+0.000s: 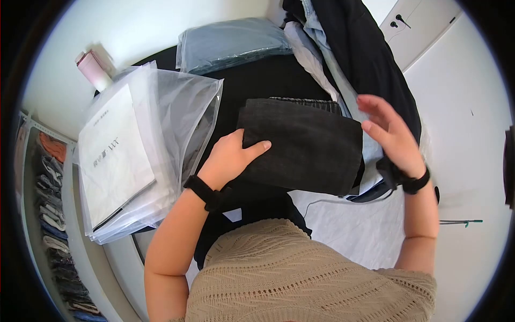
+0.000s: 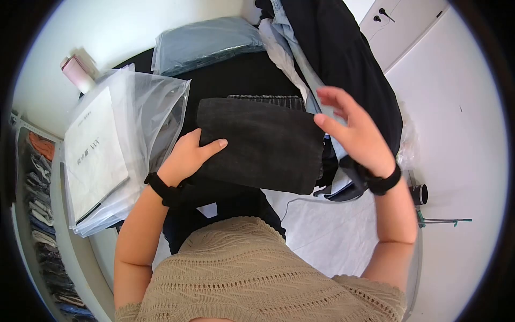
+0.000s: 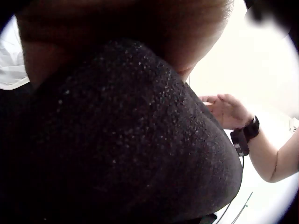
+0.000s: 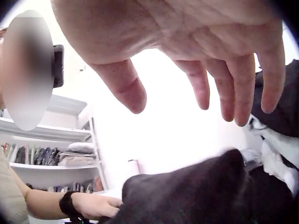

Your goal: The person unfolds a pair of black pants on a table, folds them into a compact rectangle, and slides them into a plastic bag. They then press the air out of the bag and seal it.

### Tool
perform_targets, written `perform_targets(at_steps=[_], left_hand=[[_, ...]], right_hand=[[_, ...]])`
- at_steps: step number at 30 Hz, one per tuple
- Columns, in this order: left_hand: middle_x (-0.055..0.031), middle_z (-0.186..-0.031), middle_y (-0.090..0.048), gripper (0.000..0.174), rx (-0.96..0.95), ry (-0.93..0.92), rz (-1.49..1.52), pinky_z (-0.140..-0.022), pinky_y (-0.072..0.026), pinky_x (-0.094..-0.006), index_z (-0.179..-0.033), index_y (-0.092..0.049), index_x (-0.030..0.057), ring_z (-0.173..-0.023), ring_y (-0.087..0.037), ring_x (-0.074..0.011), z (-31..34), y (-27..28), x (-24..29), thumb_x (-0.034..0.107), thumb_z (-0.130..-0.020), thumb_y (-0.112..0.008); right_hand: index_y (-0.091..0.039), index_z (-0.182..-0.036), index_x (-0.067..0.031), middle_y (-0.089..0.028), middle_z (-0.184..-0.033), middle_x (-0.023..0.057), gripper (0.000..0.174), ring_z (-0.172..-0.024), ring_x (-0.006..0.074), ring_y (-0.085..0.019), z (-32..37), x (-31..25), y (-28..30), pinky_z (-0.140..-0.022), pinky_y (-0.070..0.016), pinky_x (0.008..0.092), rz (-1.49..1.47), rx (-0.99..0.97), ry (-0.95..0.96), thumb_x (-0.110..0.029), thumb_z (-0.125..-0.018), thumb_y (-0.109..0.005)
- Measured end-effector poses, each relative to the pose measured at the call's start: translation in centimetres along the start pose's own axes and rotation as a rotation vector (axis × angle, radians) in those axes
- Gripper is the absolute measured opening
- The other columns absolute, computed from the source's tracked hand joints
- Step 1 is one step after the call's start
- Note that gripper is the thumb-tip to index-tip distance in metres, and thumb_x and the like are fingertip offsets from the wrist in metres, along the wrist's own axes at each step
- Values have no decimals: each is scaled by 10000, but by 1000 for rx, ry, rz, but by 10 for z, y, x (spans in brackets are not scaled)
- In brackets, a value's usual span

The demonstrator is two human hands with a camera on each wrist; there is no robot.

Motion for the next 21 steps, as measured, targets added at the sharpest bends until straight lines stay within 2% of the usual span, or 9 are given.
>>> perform_targets(at_steps=[3,5,6,8,9,11,15,17,21], left_hand=[[-217,-953,-670,510,-5,25,-46,-816,-482,-352,-1016,-597,-97,-900,-650,-306,-3,-2,-3,367,-825,-693],[-222,-952,-670,511,-4,27,-50,-815,-484,-355,-1011,-599,-99,-903,-652,-314,-3,-2,-3,364,-820,-697],[-226,-948,-670,512,10,19,-72,-814,-487,-357,-1008,-601,-100,-903,-654,-318,-1,-1,-1,364,-815,-700],[-237,-944,-669,526,44,-7,-104,-816,-493,-363,-1011,-602,-101,-912,-659,-323,3,-1,1,369,-801,-711],[-245,-951,-666,529,39,-14,-82,-817,-493,-367,-1014,-604,-96,-926,-654,-337,4,-3,-1,372,-795,-713],[-257,-963,-660,554,39,-27,-141,-825,-494,-371,-1038,-603,-86,-950,-646,-352,11,-1,5,402,-794,-702],[-266,-962,-653,588,95,-39,-199,-813,-501,-389,-1071,-594,-75,-940,-641,-369,22,-3,11,433,-792,-686],[-256,-938,-655,595,65,-39,-241,-784,-508,-409,-1075,-589,-66,-900,-643,-379,23,-4,13,448,-788,-678],[-237,-897,-660,570,81,-49,-211,-750,-514,-420,-1045,-593,-60,-854,-643,-390,25,-3,11,440,-784,-681]], right_hand=[[-404,-1364,4,-469,-1363,128,688,-1306,234,-396,-27,-49,-6,-1106,-272,344,312,-194,212,-252,-803,-710],[-336,-1405,3,-441,-1387,168,852,-1328,267,-373,-48,-44,-22,-1109,-271,343,434,-384,314,-315,-745,-770],[-336,-1405,3,-441,-1387,168,852,-1328,267,-373,-59,-41,-29,-1109,-271,343,435,-380,320,-315,-745,-770],[-250,-1441,9,-408,-1403,220,1021,-1330,291,-375,-77,-25,-48,-1100,-294,351,545,-647,178,-380,-686,-816],[-250,-1441,9,-408,-1403,220,1021,-1330,291,-375,-85,-24,-51,-1100,-294,351,548,-644,187,-380,-686,-816],[-246,-1419,74,-412,-1383,252,1112,-1318,317,-387,-93,-6,-59,-1083,-324,340,546,-889,-168,-472,-646,-831],[-174,-1452,36,-416,-1400,190,1159,-1313,280,-390,-94,35,-68,-1098,-292,348,340,-1091,-459,-491,-652,-827],[-148,-1459,22,-415,-1403,168,1160,-1310,269,-390,-93,53,-75,-1103,-281,352,293,-1132,-496,-475,-662,-827],[-293,-1407,15,-484,-1336,169,1034,-1251,266,-453,-96,57,-79,-1070,-327,349,306,-1091,-499,-451,-659,-835]])
Point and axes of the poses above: each hand's wrist, its own z-axis away from the middle knuckle, its own y-axis out of the back of the hand, x = y × z, the point moved 4 cm from there along -z, towards the middle knuckle
